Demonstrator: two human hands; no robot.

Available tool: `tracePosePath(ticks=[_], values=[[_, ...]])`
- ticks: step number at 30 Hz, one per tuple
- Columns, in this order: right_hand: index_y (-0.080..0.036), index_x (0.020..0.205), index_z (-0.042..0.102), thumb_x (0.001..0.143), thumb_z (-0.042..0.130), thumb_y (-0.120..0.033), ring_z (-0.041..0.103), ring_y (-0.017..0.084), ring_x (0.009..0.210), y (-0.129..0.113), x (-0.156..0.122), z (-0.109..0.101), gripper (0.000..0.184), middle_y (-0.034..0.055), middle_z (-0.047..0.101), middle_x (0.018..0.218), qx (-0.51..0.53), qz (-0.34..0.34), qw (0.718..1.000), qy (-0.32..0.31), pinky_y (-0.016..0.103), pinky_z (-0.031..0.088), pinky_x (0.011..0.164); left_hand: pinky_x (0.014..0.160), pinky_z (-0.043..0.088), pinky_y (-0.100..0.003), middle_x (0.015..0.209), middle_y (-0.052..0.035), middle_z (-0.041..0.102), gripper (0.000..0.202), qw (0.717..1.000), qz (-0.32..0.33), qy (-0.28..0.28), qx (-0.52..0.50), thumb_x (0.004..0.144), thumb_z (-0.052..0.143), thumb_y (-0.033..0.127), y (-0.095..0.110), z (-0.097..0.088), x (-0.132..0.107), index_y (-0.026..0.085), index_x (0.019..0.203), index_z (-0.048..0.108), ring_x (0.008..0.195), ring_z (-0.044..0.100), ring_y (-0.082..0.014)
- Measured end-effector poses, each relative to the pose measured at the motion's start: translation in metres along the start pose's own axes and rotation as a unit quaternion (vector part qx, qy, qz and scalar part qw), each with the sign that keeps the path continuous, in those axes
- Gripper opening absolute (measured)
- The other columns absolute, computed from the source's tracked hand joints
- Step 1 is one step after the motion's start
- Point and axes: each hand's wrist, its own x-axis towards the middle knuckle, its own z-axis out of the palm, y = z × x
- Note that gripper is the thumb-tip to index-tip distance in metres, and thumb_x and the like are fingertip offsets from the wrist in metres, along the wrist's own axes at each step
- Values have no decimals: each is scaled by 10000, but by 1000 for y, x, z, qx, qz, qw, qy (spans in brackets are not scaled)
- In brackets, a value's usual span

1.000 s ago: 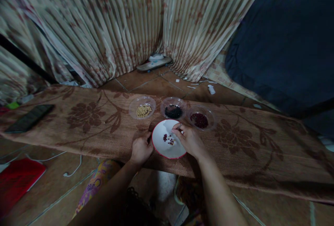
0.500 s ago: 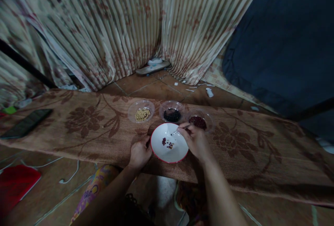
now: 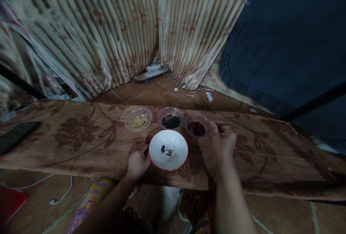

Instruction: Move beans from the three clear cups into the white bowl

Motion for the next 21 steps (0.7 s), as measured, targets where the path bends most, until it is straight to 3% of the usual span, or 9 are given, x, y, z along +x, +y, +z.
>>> tracePosePath(ticks=[2, 4, 7, 9, 13, 21], values=[[-137, 786, 648, 749, 628, -423, 607, 171, 642, -11, -11, 6, 289, 57, 659, 715, 41, 9, 998, -52, 295, 490, 590, 652, 377, -217, 825, -21, 695, 237, 1000, 3, 0, -3, 840, 436, 314, 1, -1, 0, 240, 987, 606, 756, 631, -143], [-152, 771, 646, 752, 635, -407, 599, 152, 626, -22, -23, 13, 255, 34, 653, 699, 77, 14, 983, -167, 275, 483, 597, 651, 373, -216, 837, -22, 694, 235, 1000, 2, 0, -4, 843, 434, 318, 2, -2, -1, 238, 976, 611, 766, 630, -141], [-165, 789, 652, 766, 620, -410, 588, 147, 632, -33, -40, 21, 248, 22, 652, 700, 68, -3, 931, -359, 257, 465, 588, 647, 365, -217, 836, -25, 693, 237, 1000, -2, 1, -1, 845, 435, 323, 4, -3, -1, 235, 967, 618, 779, 628, -143], [-168, 827, 656, 792, 584, -420, 587, 154, 651, -36, -46, 26, 264, 30, 664, 732, 34, -18, 904, -426, 258, 456, 584, 646, 364, -219, 826, -26, 692, 237, 1000, -9, -4, 2, 844, 439, 325, 4, -3, -2, 232, 969, 618, 774, 626, -142], [-182, 840, 651, 820, 538, -431, 596, 166, 682, -37, -51, 30, 274, 30, 677, 778, -15, -35, 882, -469, 268, 453, 607, 652, 366, -219, 847, -27, 691, 229, 1000, -8, -9, -1, 845, 436, 307, 4, -4, -2, 231, 963, 617, 783, 624, -141], [-201, 836, 645, 830, 524, -420, 610, 171, 706, -40, -54, 34, 250, 16, 682, 798, -27, -54, 869, -490, 269, 457, 647, 674, 374, -210, 867, -32, 688, 238, 1000, -9, -15, -8, 847, 436, 323, 6, -7, -3, 224, 963, 619, 815, 621, -141]])
